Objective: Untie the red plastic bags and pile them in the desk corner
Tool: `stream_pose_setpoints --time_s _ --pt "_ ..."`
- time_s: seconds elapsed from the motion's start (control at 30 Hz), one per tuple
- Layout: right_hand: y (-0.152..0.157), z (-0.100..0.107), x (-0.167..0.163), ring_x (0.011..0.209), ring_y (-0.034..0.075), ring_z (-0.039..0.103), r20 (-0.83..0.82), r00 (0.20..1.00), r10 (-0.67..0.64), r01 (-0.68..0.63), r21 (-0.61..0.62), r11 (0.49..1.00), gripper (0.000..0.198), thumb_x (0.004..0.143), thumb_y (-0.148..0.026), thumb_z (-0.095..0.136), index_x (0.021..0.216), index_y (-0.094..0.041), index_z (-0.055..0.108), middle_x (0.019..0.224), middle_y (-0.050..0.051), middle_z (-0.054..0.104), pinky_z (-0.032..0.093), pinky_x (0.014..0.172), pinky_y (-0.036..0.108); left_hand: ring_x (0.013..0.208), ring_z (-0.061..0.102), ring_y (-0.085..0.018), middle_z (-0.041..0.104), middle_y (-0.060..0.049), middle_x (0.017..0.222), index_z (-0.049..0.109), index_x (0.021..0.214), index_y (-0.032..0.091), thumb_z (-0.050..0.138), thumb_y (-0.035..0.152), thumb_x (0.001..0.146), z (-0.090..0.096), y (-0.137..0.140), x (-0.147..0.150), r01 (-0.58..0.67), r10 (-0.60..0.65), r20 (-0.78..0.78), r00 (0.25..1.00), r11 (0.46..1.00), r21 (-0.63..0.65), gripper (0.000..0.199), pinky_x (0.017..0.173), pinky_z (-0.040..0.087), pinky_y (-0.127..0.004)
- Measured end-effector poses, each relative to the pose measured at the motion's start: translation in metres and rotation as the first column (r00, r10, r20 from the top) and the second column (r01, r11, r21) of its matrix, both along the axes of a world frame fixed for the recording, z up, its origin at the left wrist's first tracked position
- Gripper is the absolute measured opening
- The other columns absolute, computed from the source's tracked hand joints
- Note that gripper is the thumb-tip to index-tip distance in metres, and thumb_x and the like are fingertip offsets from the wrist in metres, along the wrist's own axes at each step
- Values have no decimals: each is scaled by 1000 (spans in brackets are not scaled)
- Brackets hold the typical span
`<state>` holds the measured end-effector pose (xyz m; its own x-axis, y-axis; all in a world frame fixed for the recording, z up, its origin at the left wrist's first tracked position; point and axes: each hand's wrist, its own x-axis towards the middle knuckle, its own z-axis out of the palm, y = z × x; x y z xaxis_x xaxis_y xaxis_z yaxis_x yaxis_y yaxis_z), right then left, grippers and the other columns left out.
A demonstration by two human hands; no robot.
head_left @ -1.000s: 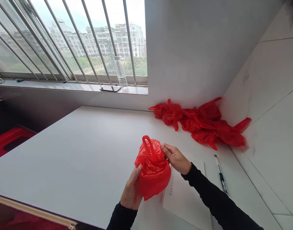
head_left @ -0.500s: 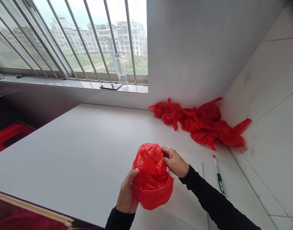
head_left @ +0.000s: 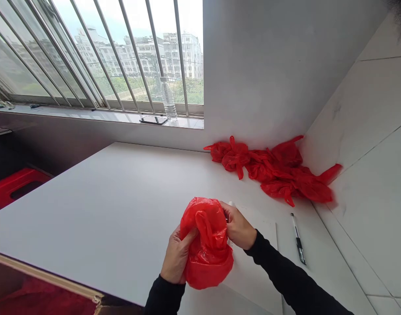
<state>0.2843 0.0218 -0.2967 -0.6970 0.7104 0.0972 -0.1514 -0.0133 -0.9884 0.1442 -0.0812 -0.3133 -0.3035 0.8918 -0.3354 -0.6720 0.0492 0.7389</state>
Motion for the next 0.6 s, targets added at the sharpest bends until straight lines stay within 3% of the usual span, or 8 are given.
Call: stream_pose_setpoints --time_s 0.2,0.33,0.43,0.6 --pt "2 -2 1 83 19 62 56 998 -13 12 28 1000 19 79 -24 68 97 -19 70 89 1 70 51 74 31 85 72 -33 76 -12 89 73 100 14 85 31 68 1 -3 3 45 -44 -78 996 999 10 39 74 57 -37" --pt "5 -7 3 82 19 63 117 991 69 -64 -42 997 41 89 -50 61 117 -19 62 91 4 69 52 76 34 85 71 -31 76 -8 92 67 117 17 85 24 66 7 -1 -1 -79 79 -16 997 997 12 55 73 57 -37" --pt "7 -12 4 76 18 61 174 976 133 -124 -62 990 49 87 -59 61 115 -19 61 83 3 65 51 71 33 88 71 -30 74 -9 100 60 127 19 83 26 68 14 -2 -3 -111 109 31 994 993 46 64 75 57 -37" --pt "5 -14 3 70 14 52 176 984 13 -18 28 999 40 85 -52 68 107 -20 62 78 -2 56 46 70 30 97 67 -33 71 -14 108 64 124 17 80 33 73 17 -7 3 48 -48 1 999 995 92 56 79 56 -39"
